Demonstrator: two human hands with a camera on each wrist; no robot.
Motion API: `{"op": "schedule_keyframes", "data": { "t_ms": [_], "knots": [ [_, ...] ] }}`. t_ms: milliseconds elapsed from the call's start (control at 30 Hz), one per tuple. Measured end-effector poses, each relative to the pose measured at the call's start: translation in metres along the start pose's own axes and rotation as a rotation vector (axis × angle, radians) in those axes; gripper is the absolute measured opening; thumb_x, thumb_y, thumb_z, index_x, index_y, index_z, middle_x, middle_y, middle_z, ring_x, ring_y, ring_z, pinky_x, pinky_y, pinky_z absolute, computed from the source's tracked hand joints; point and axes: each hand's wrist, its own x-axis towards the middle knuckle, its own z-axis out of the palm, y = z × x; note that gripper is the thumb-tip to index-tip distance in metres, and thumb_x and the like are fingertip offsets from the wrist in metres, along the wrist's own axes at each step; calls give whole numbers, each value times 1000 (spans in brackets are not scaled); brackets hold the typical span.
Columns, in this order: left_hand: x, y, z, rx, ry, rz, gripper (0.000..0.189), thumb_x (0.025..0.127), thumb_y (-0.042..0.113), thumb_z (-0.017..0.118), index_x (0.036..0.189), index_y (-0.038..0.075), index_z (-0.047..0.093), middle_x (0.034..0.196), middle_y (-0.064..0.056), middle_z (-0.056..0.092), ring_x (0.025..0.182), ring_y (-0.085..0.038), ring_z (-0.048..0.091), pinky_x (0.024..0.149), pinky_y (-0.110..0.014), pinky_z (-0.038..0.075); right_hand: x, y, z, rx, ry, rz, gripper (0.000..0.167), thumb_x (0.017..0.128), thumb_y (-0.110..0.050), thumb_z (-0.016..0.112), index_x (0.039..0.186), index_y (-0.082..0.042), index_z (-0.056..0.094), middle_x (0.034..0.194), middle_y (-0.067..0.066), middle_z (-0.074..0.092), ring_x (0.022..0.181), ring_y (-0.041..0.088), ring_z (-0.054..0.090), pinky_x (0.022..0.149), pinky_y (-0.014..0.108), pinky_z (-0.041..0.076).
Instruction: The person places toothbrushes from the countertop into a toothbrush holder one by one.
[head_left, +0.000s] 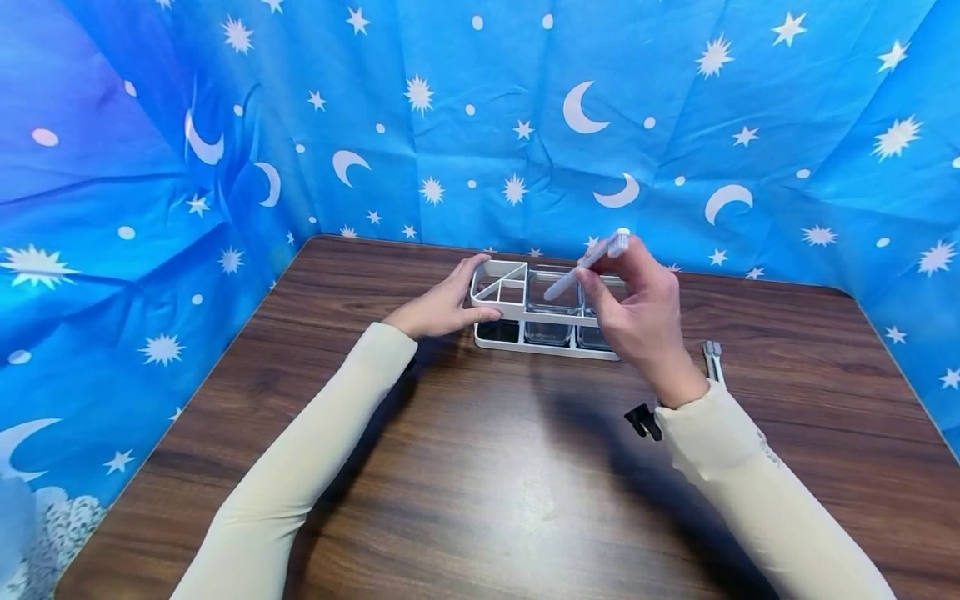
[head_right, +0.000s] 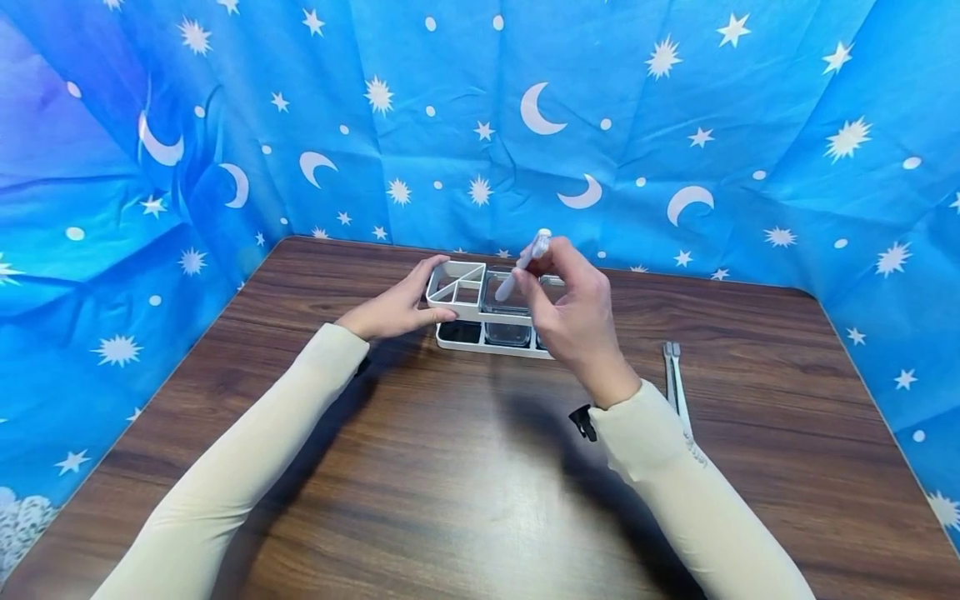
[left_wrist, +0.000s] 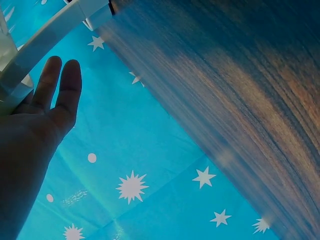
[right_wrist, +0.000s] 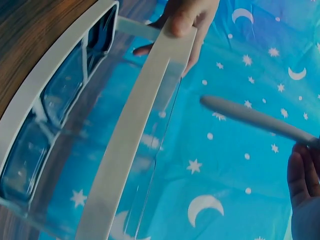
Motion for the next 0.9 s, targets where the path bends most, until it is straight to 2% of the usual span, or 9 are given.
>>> {"op": "schedule_keyframes", "data": {
  "t_ms": [267, 500, 700, 900],
  "knots": [
    [0, -3, 2, 7, 9, 8, 93, 85, 55, 62, 151, 20, 8, 152, -8, 16, 120, -24, 43, 99, -41, 36, 3, -1, 23, 43, -35, -14, 16, 85, 5, 66, 99, 2, 60, 95, 8, 64, 87, 18, 61, 82, 33, 51],
    [-1, -2, 2, 7, 8, 3, 91, 85, 53, 64, 150, 22, 9, 151, -7, 16, 120, -23, 43, 100, -40, 36, 2, 7, 40, 0, -71, 48, 13, 86, 2, 66, 97, -2, 60, 94, 6, 63, 87, 17, 61, 80, 37, 51],
    [-2, -2, 2, 2, 15, 10, 92, 85, 51, 65, 150, 17, 10, 152, -8, 15, 121, -24, 42, 100, -40, 36, -1, 13, 50, 2, -128, 123, 11, 90, -6, 65, 100, -5, 61, 94, 3, 62, 91, 17, 61, 82, 41, 50],
    [-3, -1, 2, -2, 15, 4, 92, 85, 51, 65, 150, 16, 10, 153, -8, 14, 122, -24, 42, 101, -40, 35, 2, 20, 61, -62, -190, 184, 9, 94, -16, 60, 100, -9, 60, 92, -2, 62, 89, 12, 58, 76, 35, 50]
  ]
}}
